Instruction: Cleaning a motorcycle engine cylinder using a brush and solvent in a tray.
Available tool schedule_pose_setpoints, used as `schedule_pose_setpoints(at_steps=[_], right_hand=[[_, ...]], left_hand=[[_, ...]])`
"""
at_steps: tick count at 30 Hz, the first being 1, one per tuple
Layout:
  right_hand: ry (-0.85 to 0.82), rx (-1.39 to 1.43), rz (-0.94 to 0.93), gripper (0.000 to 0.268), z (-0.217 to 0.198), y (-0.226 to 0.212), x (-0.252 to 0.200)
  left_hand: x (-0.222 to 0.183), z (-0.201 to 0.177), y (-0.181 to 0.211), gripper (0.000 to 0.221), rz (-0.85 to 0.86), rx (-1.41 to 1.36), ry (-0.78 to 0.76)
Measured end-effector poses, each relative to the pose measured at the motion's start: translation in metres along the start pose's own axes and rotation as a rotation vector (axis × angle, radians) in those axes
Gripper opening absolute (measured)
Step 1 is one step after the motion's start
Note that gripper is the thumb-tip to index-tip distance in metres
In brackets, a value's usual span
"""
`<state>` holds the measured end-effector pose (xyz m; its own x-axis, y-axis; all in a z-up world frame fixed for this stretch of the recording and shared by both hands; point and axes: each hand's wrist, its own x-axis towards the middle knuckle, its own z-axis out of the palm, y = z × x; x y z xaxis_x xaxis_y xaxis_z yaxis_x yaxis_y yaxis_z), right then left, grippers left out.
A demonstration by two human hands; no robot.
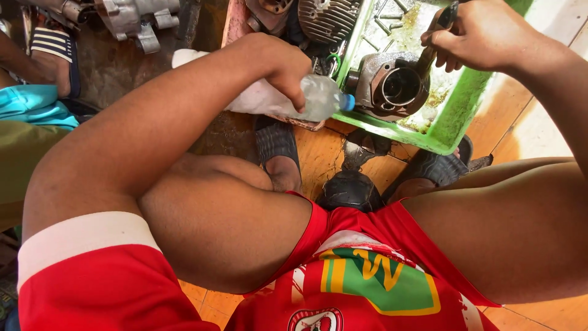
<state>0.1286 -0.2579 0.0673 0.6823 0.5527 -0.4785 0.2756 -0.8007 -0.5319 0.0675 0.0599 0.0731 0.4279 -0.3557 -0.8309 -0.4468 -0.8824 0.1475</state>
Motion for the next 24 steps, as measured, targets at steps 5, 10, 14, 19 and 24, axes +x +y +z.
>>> schedule_pose_setpoints(at_steps=[5, 10, 14, 19, 24], right_hand=[[-0.035, -0.057, 0.002, 0.036, 0.003, -0.004, 0.005], [-0.029, -0.104, -0.031, 0.032, 0.006, -0.002, 0.007], [-0.02, -0.131, -0.04, 0.033, 0.008, 0.002, 0.008], [-0.039, -0.136, -0.034, 0.039, 0.006, 0.0, 0.008], [-0.042, -0.172, -0.027, 0.037, 0.006, -0.001, 0.01]], left_hand=[[-0.001, -0.014, 0.015, 0.069, 0.006, 0.011, -0.034], [0.005, -0.011, 0.005, 0.066, -0.04, 0.104, -0.043], [0.002, -0.013, 0.005, 0.067, -0.045, 0.137, -0.064], [0.001, -0.011, 0.016, 0.066, -0.02, 0.108, -0.109], [0.003, -0.014, 0.012, 0.065, -0.029, 0.11, -0.078]])
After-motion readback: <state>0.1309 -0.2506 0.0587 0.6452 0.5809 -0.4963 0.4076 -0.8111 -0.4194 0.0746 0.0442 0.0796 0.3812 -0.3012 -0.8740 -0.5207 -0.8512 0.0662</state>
